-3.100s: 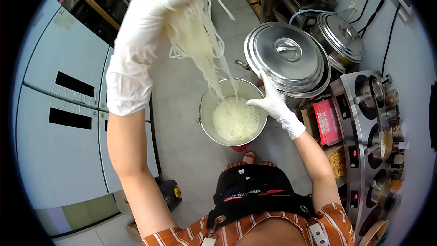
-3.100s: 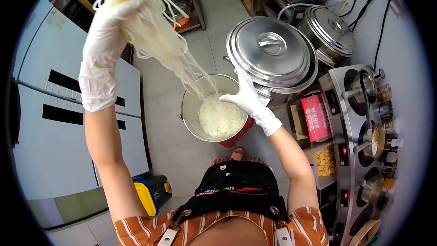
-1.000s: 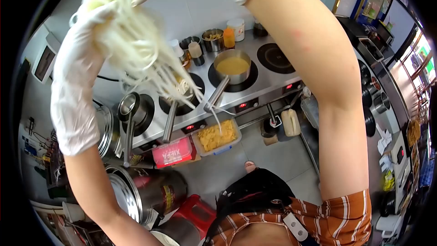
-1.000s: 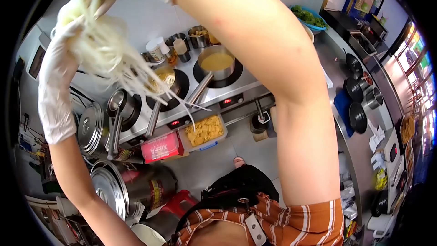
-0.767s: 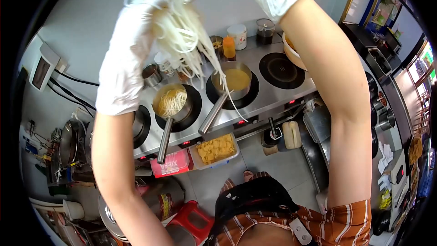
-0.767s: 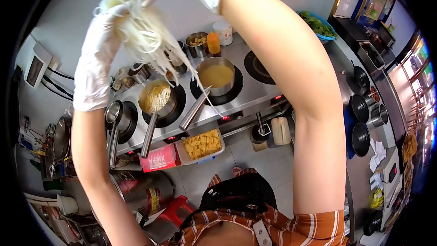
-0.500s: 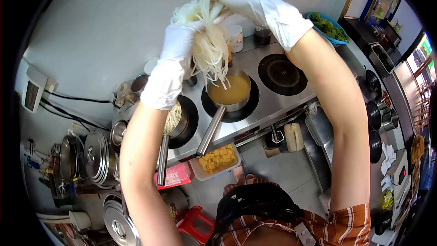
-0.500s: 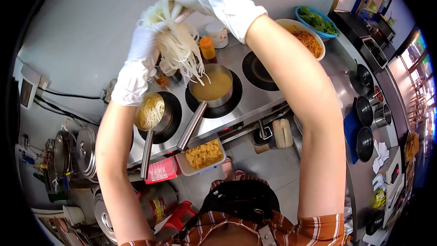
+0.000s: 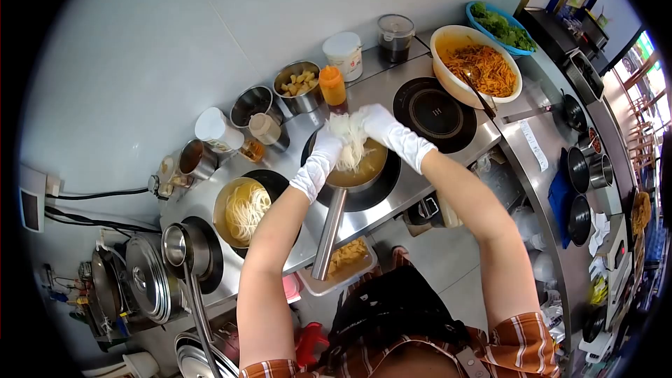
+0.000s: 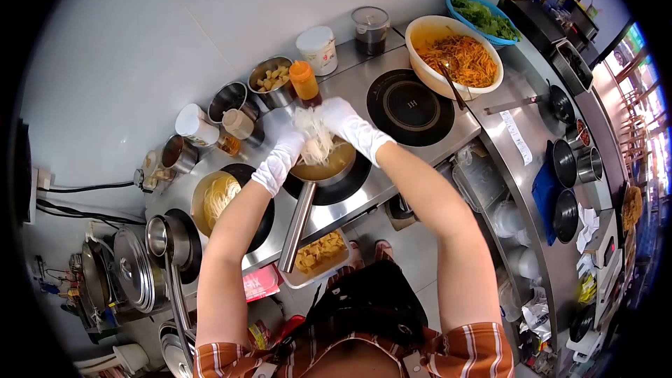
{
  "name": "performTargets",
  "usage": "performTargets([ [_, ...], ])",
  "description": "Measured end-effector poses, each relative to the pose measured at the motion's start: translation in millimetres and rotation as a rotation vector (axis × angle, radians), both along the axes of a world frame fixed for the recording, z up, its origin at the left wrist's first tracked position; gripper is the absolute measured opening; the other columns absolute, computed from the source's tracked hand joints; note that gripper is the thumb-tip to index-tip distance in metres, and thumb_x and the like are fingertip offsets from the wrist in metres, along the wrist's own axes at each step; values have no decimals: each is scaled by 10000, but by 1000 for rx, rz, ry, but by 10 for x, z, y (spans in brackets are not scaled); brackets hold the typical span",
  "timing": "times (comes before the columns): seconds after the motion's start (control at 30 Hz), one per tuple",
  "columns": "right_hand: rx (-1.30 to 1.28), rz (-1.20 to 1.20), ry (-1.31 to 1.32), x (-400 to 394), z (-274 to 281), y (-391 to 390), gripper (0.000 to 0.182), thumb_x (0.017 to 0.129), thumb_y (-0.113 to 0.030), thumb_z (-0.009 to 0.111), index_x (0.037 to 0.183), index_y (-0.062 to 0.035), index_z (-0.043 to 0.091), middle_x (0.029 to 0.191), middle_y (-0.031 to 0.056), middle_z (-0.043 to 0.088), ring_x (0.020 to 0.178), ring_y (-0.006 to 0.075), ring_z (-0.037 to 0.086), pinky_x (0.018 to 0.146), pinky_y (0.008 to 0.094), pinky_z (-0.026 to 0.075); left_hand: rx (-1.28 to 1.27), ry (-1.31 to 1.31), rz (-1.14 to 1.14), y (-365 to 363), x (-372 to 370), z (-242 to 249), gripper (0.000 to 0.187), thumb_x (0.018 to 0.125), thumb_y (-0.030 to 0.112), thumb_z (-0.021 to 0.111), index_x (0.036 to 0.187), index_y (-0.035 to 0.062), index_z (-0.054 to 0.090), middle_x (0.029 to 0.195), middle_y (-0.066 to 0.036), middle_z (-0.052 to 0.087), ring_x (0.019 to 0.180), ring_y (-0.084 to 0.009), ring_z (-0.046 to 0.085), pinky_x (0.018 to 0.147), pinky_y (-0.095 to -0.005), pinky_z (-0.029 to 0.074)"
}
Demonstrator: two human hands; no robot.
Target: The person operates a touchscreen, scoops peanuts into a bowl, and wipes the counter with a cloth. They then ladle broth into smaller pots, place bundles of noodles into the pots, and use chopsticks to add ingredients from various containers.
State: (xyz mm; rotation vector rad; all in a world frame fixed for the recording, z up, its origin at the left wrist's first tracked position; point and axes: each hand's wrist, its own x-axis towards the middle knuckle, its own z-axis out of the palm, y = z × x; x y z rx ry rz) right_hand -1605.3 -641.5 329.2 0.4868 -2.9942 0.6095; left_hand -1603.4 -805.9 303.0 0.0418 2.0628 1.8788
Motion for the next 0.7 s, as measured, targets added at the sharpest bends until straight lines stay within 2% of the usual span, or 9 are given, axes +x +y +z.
performTargets([
  [0.03, -115, -172, -213, 32, -119, -25, 168, 827, -86, 580, 952, 3, 651, 948, 148, 678, 874, 282, 650, 796, 327, 503, 0, -4, -4, 24, -29, -34, 467, 763, -72, 614, 1222, -15, 546, 1131, -97, 635, 1026, -228, 612, 878, -314, 500],
  [0.1, -387, -264, -356, 95, -399, 32, 184, 827, -75, 593, 981, 9, 648, 967, 140, 677, 905, 261, 644, 824, 319, 495, -651, 296, -337, 5, -71, -113, 308, 831, 177, 617, 1096, 19, 633, 1025, -125, 685, 983, -281, 639, 870, -343, 492],
  [0.13, -661, -351, -498, 161, -508, 67, 203, 827, -65, 605, 1010, 15, 646, 986, 131, 675, 936, 239, 638, 852, 312, 487, -285, 192, -219, -100, -112, -562, 351, 837, 272, 599, 1106, 50, 640, 1066, -175, 665, 1009, -333, 626, 879, -372, 490],
  [0.17, -658, -349, -510, 252, -525, 104, 203, 827, -65, 605, 1010, 15, 646, 986, 131, 675, 936, 239, 638, 852, 312, 487, -285, 180, -215, -148, -149, -516, 351, 837, 272, 599, 1106, 50, 640, 1066, -175, 665, 1009, -333, 626, 879, -372, 490],
  [0.23, -571, -384, -247, 464, -479, 247, 209, 836, -27, 595, 1033, 21, 644, 1014, 128, 670, 963, 213, 629, 883, 298, 475, -897, 241, -580, -181, -262, -372, 350, 825, 264, 592, 1100, 57, 649, 1092, -199, 645, 1037, -344, 611, 896, -379, 483],
  [0.43, -816, -243, -408, 1325, -207, 967, 167, 881, -83, 588, 1003, 18, 642, 855, 96, 671, 810, 150, 629, 770, 260, 489, -850, 329, -159, -497, 224, 506, 389, 749, 210, 708, 1096, 44, 654, 1081, -184, 655, 1030, -343, 610, 902, -383, 471],
  [0.53, -1212, -612, -436, 1621, -844, 1785, 78, 859, -66, 612, 857, 6, 642, 739, 80, 634, 689, 189, 611, 683, 308, 498, -883, 561, -71, -675, 569, 674, 421, 752, 257, 733, 1101, 38, 642, 1083, -187, 642, 994, -363, 610, 892, -404, 469],
  [0.57, -531, -608, 123, 1695, -853, 1979, 118, 796, -55, 681, 898, -20, 634, 764, 109, 626, 707, 267, 613, 693, 339, 504, -883, 539, -61, -725, 691, 737, 424, 759, 265, 732, 1102, 37, 637, 1081, -190, 638, 982, -368, 609, 885, -411, 471],
  [0.7, -140, -732, 528, 1452, -228, 2481, 737, 683, -88, 790, 1339, -81, 455, 1177, 203, 530, 1076, 370, 515, 914, 407, 444, -928, 446, 14, -795, 1268, 761, 397, 781, 224, 722, 1098, 6, 626, 1086, -207, 635, 1003, -373, 607, 884, -410, 472],
])
